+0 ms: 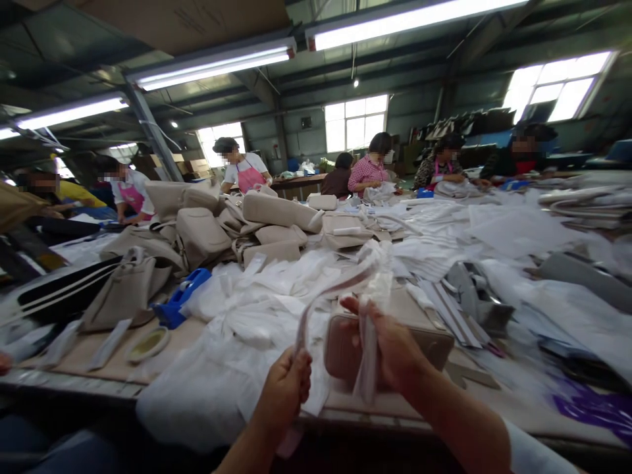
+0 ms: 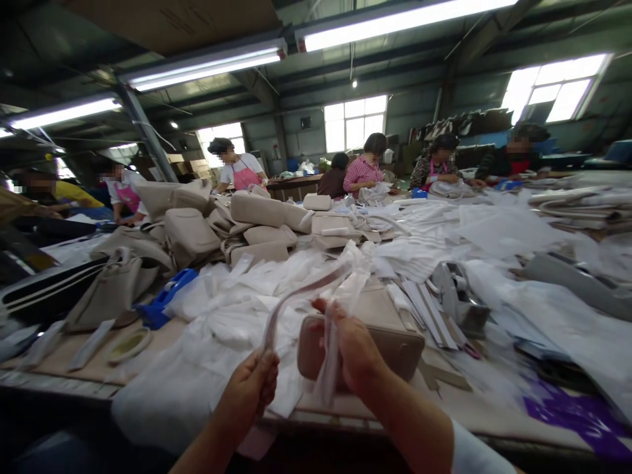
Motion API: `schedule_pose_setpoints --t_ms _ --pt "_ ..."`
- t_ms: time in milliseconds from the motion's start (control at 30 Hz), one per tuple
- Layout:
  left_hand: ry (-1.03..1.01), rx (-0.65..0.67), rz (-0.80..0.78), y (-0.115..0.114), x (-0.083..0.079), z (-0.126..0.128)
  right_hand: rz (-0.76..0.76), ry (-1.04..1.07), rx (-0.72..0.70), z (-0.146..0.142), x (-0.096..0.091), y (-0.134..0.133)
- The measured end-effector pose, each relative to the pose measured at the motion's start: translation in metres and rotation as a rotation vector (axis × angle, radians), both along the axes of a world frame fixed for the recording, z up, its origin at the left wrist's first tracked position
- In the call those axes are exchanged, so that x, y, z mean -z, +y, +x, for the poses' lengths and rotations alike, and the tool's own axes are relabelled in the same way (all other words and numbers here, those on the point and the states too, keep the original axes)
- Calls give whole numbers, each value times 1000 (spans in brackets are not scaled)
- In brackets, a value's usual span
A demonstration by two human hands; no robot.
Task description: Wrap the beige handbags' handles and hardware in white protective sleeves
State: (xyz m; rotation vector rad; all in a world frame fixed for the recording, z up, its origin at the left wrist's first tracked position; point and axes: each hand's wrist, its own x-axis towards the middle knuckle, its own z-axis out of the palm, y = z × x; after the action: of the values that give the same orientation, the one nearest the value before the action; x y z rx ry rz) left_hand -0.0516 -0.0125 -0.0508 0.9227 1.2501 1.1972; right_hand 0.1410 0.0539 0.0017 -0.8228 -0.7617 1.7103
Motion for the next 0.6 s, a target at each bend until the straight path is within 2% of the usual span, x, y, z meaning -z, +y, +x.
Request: schedule_pose_setpoints --t_ms 100,167,300,400,500,600 --pt "131 179 169 17 -27 23 84 -106 -145 -13 10 -20" --pt "183 275 207 21 -36 36 163 -168 -184 -14 13 -27" --pt "153 365 62 8 -34 48 187 -243 -230 -7 19 -28" --pt "53 367 -58 -8 -29 50 209 -221 -294 -7 24 -31" --pt "-126 301 -122 -22 -29 54 164 -190 -363 -15 26 -37" --pt "-192 244 -222 -34 -28 58 81 -31 -392 -24 21 -37"
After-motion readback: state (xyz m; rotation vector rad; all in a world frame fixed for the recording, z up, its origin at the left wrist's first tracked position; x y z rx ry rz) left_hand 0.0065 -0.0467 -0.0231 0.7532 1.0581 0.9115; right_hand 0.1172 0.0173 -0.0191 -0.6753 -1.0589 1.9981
